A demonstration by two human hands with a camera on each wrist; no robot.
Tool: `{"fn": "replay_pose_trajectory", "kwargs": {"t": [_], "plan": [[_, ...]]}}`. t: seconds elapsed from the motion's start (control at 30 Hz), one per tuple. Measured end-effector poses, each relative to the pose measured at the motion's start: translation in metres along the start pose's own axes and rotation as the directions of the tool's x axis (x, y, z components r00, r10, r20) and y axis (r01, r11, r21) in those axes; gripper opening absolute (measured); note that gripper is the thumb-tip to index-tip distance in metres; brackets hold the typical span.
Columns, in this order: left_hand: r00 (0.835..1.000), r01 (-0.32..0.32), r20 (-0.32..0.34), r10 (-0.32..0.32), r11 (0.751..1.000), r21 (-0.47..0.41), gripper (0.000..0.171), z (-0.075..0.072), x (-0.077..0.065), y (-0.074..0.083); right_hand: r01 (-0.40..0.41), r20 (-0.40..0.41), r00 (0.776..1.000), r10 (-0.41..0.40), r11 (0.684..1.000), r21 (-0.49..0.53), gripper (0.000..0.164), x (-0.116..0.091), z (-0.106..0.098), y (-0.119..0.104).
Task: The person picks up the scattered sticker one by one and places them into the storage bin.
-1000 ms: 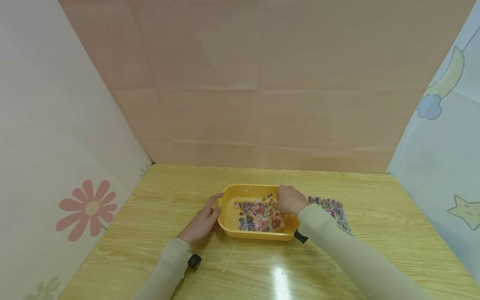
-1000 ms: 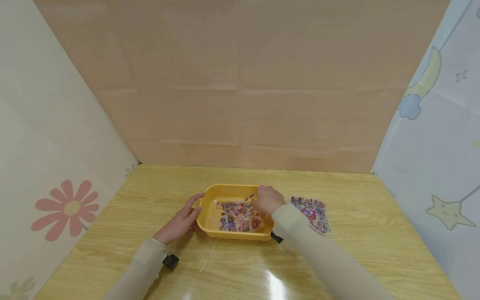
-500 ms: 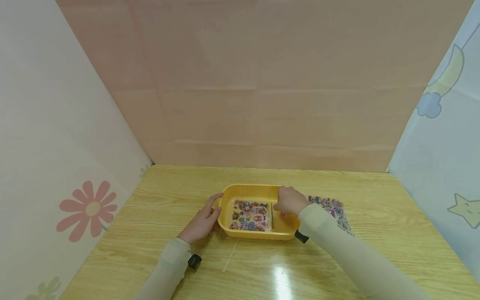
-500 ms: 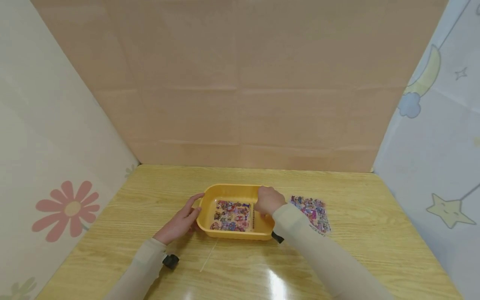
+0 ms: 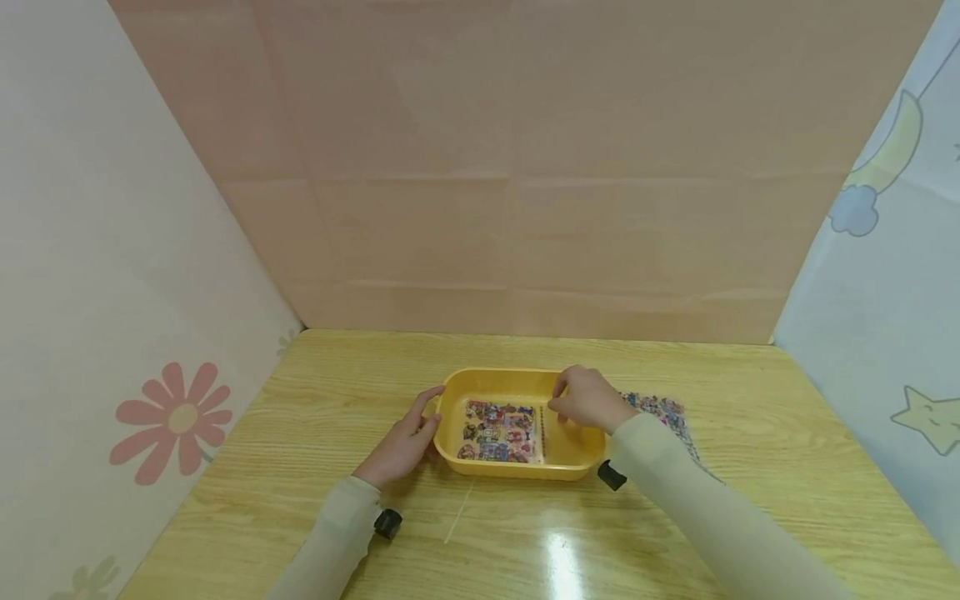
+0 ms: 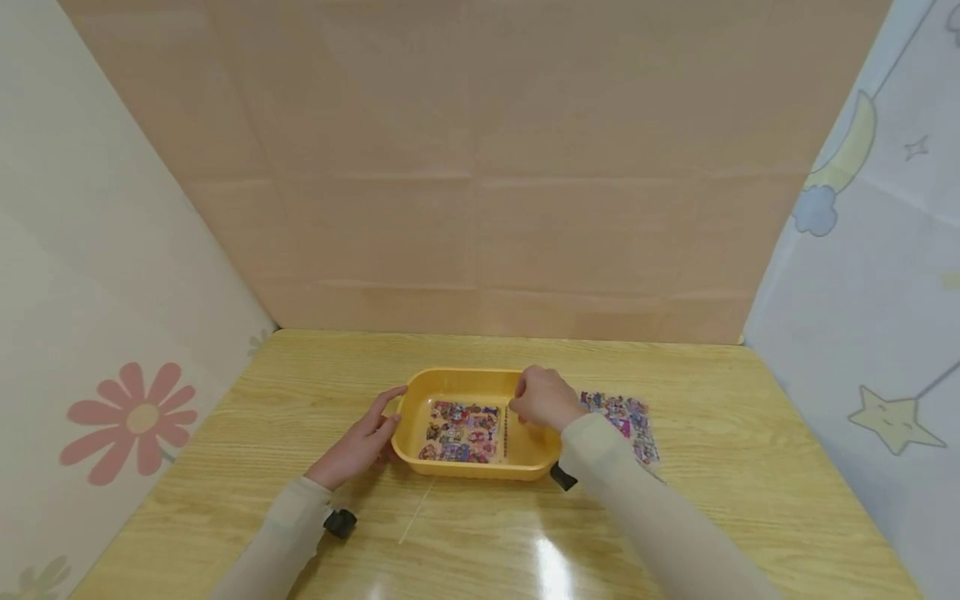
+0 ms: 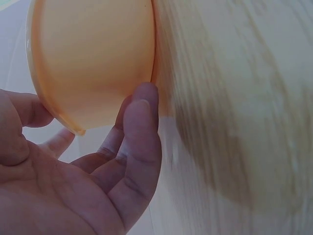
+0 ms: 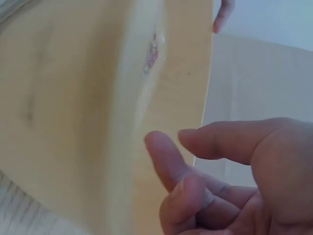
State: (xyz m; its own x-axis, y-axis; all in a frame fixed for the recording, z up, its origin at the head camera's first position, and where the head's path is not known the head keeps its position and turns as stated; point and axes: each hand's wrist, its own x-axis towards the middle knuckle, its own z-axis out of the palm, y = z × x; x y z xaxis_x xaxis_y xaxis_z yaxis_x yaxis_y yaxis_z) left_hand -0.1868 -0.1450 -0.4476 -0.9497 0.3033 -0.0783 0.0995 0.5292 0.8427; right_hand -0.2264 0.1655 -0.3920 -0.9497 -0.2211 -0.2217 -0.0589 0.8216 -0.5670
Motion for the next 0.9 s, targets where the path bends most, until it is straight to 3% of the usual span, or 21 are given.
{"fn": "replay_pose_trajectory", "kwargs": {"t": [0.17,0.5,0.7,0.9], "plan": [[1.000,0.016,-0.010,-0.016,1.000,0.000,0.048,0.000,0.000,0.000,0.027,-0.039,0.999,-0.025,0.998,0.056,0.030,-0.001,-0.002,0.007],[1.000,0.018,-0.010,-0.018,1.000,-0.006,0.048,0.001,0.001,-0.003,0.096,-0.178,0.982,-0.068,0.984,0.149,0.032,-0.012,-0.011,0.027],[1.000,0.017,-0.008,-0.017,1.000,-0.012,0.048,0.001,0.001,-0.004,0.089,-0.268,0.962,-0.044,0.983,0.161,0.031,-0.019,-0.018,0.047],[1.000,0.016,-0.006,-0.016,1.000,-0.019,0.048,0.001,0.003,-0.004,0.047,-0.291,0.957,-0.001,0.987,0.152,0.036,-0.029,-0.024,0.072]]}}
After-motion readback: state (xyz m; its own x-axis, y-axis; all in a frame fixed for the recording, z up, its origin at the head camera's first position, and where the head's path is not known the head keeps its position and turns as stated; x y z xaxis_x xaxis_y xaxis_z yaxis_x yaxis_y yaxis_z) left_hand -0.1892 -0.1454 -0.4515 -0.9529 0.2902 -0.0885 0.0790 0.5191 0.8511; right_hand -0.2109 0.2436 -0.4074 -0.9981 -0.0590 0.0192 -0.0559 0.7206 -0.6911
